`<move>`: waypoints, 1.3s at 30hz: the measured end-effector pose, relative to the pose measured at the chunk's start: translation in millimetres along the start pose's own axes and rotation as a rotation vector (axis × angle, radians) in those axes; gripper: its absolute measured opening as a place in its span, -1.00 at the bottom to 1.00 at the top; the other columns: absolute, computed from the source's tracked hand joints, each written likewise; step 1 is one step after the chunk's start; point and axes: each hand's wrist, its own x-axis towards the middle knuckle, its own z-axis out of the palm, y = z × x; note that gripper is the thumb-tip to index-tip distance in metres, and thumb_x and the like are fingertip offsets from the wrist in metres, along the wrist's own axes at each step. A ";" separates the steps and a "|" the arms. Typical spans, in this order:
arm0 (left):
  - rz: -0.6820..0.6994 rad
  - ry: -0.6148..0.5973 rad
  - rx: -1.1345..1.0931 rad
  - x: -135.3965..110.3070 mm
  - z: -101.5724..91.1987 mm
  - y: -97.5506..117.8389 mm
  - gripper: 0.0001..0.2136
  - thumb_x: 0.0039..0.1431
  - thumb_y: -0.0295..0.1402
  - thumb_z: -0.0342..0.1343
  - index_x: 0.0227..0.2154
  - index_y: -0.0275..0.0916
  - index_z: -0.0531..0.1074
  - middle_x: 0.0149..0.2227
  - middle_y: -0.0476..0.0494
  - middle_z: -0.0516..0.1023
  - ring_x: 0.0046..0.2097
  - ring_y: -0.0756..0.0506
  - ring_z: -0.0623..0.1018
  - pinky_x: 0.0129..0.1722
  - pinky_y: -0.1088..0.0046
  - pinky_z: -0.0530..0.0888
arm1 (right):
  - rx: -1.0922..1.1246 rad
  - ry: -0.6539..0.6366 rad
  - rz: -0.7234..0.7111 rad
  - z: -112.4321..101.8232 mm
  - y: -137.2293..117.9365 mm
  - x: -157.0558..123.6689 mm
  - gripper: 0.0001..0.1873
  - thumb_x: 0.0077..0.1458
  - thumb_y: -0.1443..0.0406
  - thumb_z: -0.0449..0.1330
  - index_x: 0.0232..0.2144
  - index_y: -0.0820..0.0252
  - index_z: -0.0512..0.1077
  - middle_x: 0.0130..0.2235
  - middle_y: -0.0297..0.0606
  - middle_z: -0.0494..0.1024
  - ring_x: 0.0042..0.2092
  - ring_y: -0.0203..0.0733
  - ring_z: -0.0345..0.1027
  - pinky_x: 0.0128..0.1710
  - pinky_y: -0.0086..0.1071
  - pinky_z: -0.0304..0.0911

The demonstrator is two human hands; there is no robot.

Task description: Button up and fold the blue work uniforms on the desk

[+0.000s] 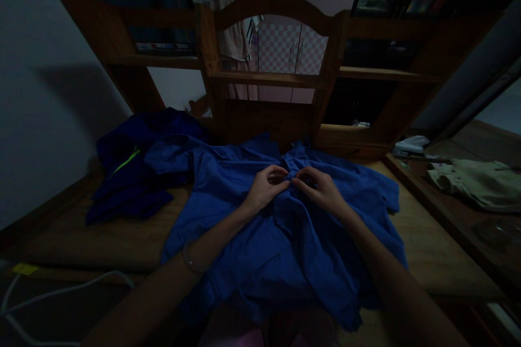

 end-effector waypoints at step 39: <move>-0.269 -0.135 -0.407 -0.2 2.7 -10.3 -0.50 -0.20 -0.54 0.25 -0.07 -0.27 0.45 -0.09 -0.22 0.53 -0.12 -0.11 0.54 -0.10 0.38 0.44 | 0.128 0.135 0.146 2.2 20.6 4.9 -0.70 0.11 0.06 0.13 -0.32 0.18 0.41 -0.35 -0.28 0.51 -0.33 -0.22 0.37 -0.34 -0.40 0.25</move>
